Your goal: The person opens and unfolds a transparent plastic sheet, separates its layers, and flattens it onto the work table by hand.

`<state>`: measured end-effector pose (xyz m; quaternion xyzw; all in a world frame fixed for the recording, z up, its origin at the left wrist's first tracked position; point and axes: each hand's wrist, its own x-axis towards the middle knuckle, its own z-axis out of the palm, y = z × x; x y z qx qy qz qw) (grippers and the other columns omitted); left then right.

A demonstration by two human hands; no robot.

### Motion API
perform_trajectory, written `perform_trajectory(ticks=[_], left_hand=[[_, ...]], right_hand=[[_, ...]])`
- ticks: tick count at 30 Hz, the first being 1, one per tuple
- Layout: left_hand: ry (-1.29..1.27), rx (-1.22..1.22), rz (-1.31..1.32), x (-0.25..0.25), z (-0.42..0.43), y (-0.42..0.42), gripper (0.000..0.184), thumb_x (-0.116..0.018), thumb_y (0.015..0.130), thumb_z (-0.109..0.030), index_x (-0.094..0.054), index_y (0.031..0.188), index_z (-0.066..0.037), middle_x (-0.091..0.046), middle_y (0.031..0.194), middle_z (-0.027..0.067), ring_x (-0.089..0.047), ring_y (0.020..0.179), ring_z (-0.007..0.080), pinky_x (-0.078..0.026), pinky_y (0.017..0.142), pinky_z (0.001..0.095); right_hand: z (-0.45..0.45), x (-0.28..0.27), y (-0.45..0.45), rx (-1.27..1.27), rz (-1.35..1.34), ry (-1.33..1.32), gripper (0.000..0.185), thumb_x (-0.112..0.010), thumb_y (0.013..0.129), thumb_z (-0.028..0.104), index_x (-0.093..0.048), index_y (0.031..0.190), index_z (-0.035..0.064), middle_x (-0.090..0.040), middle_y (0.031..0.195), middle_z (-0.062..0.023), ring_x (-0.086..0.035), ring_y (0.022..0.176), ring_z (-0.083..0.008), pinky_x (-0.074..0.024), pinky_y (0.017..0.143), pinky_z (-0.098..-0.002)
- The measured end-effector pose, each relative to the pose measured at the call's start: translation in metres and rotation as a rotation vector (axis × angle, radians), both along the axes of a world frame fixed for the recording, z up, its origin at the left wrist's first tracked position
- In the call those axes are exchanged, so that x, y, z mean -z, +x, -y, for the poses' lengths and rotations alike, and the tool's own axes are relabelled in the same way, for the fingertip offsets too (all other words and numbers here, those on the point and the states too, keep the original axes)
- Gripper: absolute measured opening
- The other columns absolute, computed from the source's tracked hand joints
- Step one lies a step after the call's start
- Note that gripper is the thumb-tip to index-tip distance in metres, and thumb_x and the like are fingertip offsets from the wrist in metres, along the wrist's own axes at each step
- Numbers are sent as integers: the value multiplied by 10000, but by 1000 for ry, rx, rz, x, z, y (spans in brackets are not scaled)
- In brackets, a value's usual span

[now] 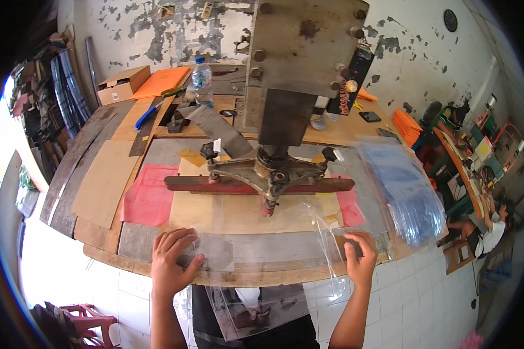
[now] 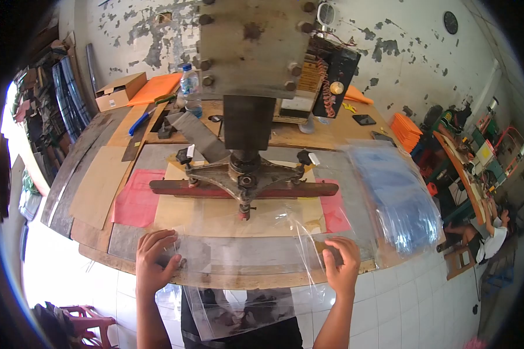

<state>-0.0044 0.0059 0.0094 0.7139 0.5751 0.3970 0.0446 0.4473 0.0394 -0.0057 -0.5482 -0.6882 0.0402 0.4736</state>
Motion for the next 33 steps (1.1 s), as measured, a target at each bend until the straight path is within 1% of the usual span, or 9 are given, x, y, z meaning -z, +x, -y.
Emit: perform_trajectory(ticks=[9, 12, 15, 17, 18, 20, 23, 29, 33], left_hand=[[10, 9, 34, -2, 3, -4, 416, -858, 836, -277, -777, 1184, -64, -758, 1293, 96, -682, 1244, 325, -465, 1134, 492], [11, 27, 33, -2, 4, -6, 413, -858, 852, -289, -776, 1188, -62, -757, 1290, 94, -683, 1244, 317, -464, 1139, 493], [11, 38, 27, 1, 5, -7, 410, -857, 861, -297, -777, 1187, -60, -758, 1284, 93, -684, 1243, 316, -464, 1142, 491], [18, 41, 20, 2, 5, -7, 408, -855, 864, -299, -778, 1184, -59, -759, 1279, 95, -684, 1242, 316, -464, 1143, 489], [18, 40, 20, 2, 5, -7, 406, -855, 865, -302, -779, 1182, -59, -760, 1277, 96, -685, 1240, 317, -465, 1143, 487], [26, 33, 19, 1, 6, -7, 404, -854, 867, -305, -781, 1179, -59, -761, 1275, 98, -685, 1239, 317, -465, 1142, 485], [20, 26, 28, 2, 7, -7, 400, -853, 870, -305, -782, 1175, -57, -763, 1272, 100, -686, 1235, 316, -467, 1141, 482], [23, 37, 9, 2, 9, -6, 404, -855, 863, -283, -782, 1188, -54, -761, 1273, 106, -689, 1228, 317, -471, 1135, 476], [42, 43, 57, 1, 9, -4, 443, -863, 838, -265, -770, 1221, -61, -756, 1273, 109, -689, 1226, 328, -483, 1118, 481]], right_hand=[[-7, -15, 3, -120, -60, -147, 315, -754, 986, 272, -777, 1178, 22, -766, 1209, -143, -689, 1167, -348, -512, 1055, -453], [-15, -22, 0, -153, 116, -179, 331, -757, 990, 265, -770, 1212, 20, -763, 1211, -139, -684, 1166, -338, -503, 1063, -439], [-25, -25, -12, -148, 116, -259, 339, -766, 990, 253, -765, 1230, 14, -766, 1178, -131, -693, 1111, -316, -493, 1055, -419], [-33, -28, -18, -153, 124, -386, 330, -783, 989, 253, -769, 1195, -5, -765, 1114, -123, -702, 998, -273, -525, 948, -386], [-37, -28, -21, -152, 125, -383, 330, -783, 989, 253, -769, 1195, -5, -765, 1114, -123, -702, 998, -273, -525, 948, -386], [-45, -28, -28, -186, 67, -432, 324, -794, 998, 273, -776, 1134, -20, -759, 984, -108, -683, 851, -217, -538, 817, -357], [-50, -17, -32, -188, -32, -413, 270, -794, 1013, 239, -779, 1078, -23, -722, 864, -64, -628, 763, -151, -517, 723, -316], [-18, -30, -40, -164, -367, -387, 168, -792, 1008, 132, -768, 1061, -25, -678, 826, -3, -575, 774, -78, -480, 729, -262], [11, -18, -24, -151, -442, -368, 166, -786, 1010, 121, -761, 1063, -35, -693, 860, -13, -587, 790, -87, -482, 757, -261]])
